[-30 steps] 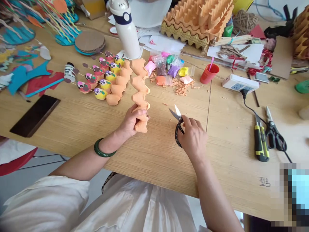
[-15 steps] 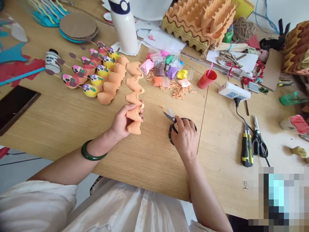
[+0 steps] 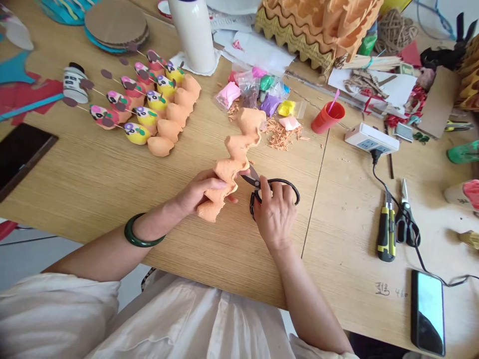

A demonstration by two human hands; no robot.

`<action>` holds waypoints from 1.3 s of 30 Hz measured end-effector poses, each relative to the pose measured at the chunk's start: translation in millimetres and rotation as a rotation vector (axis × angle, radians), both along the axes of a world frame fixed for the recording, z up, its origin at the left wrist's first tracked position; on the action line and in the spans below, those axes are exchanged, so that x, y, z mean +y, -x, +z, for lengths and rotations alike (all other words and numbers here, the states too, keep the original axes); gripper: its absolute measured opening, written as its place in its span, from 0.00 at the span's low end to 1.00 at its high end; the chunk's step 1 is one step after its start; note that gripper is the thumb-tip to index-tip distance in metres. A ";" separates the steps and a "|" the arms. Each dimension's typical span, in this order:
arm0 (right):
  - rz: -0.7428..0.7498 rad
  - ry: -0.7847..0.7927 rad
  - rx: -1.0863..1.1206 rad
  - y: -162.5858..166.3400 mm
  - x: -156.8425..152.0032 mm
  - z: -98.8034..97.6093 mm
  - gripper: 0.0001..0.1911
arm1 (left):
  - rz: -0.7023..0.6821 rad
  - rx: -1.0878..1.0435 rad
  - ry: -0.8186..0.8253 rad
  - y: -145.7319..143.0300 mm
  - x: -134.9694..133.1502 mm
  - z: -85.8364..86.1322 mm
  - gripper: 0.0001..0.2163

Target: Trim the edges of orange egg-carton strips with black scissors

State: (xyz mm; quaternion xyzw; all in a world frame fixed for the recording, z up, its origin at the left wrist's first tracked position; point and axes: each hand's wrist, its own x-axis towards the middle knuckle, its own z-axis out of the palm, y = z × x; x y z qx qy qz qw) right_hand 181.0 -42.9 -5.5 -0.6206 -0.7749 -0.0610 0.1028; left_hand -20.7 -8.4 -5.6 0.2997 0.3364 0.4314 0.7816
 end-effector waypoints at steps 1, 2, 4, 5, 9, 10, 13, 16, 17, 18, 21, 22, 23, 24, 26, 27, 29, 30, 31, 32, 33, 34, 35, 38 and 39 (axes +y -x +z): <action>-0.003 -0.002 0.006 0.0 -0.4 -0.8 0.20 | 0.027 0.011 0.016 -0.2 0.4 -0.9 0.11; -0.006 -0.004 0.013 -0.6 -0.6 -1.5 0.20 | 0.061 0.012 0.025 -0.2 1.0 -1.4 0.10; -0.021 0.000 0.064 -3.5 -0.5 -2.4 0.20 | 0.129 -0.008 0.014 -0.1 3.1 -1.2 0.11; -0.037 0.009 0.125 -5.6 -0.2 -2.1 0.19 | 0.160 -0.019 0.008 0.0 4.4 -0.7 0.12; -0.166 0.177 0.729 -12.4 0.6 7.2 0.19 | 0.303 -0.009 0.090 -0.7 9.2 1.6 0.14; -0.180 0.265 0.927 -12.4 0.4 11.2 0.20 | 0.331 -0.004 0.120 -1.5 9.8 1.9 0.14; -0.122 0.573 1.294 -7.3 -2.4 21.2 0.23 | 0.382 -0.013 0.158 -4.8 9.3 1.8 0.13; -0.033 0.775 1.413 -0.4 -7.3 24.8 0.25 | 0.386 -0.020 0.118 -8.0 6.5 0.7 0.11; -0.008 0.825 1.431 0.7 -8.8 25.3 0.25 | 0.386 -0.020 0.095 -8.5 5.5 0.2 0.11; 0.015 0.877 1.441 1.0 -10.2 26.1 0.25 | 0.388 -0.021 0.073 -8.8 4.6 -0.5 0.10; 0.062 1.045 1.434 -2.1 -12.4 30.4 0.24 | 0.396 -0.016 0.023 -8.0 3.2 -3.2 0.10; 0.072 1.095 1.446 -3.7 -12.5 32.0 0.24 | 0.400 -0.007 0.015 -7.3 2.9 -4.2 0.11; 0.082 1.143 1.476 -5.4 -12.3 33.3 0.25 | 0.410 0.004 0.008 -6.7 2.7 -5.0 0.11; 0.094 1.190 1.518 -7.0 -11.9 34.1 0.26 | 0.423 0.015 0.001 -6.1 2.3 -5.6 0.12; 0.115 1.288 1.616 -9.7 -10.7 34.1 0.29 | 0.444 0.040 -0.025 -5.6 0.8 -5.4 0.13; 0.124 1.334 1.653 -10.8 -10.1 33.6 0.30 | 0.449 0.058 -0.045 -5.7 -0.3 -4.6 0.13; 0.144 1.402 1.683 -12.5 -9.3 32.3 0.32 | 0.453 0.103 -0.089 -6.6 -2.8 -2.3 0.13; 0.150 1.421 1.685 -13.0 -9.3 31.9 0.33 | 0.458 0.125 -0.108 -7.4 -4.0 -1.1 0.13; 0.154 1.426 1.680 -13.3 -9.6 31.7 0.33 | 0.467 0.143 -0.124 -8.1 -5.0 -0.2 0.13; 0.156 1.419 1.671 -13.4 -10.1 31.8 0.32 | 0.475 0.152 -0.134 -8.8 -5.8 0.4 0.14; 0.156 1.398 1.659 -13.1 -10.7 32.1 0.31 | 0.479 0.152 -0.136 -9.5 -6.2 0.5 0.14; 0.153 1.371 1.641 -12.5 -11.5 32.7 0.30 | 0.476 0.144 -0.127 -9.9 -6.3 0.3 0.14; 0.149 1.337 1.623 -11.8 -12.3 33.3 0.28 | 0.467 0.131 -0.110 -10.2 -6.1 0.0 0.14; 0.170 1.204 1.535 -9.9 -14.0 34.8 0.25 | 0.429 0.067 -0.023 -9.6 -4.5 0.1 0.13; 0.178 1.123 1.496 -9.8 -14.0 34.4 0.24 | 0.411 0.042 0.017 -8.9 -3.8 0.9 0.12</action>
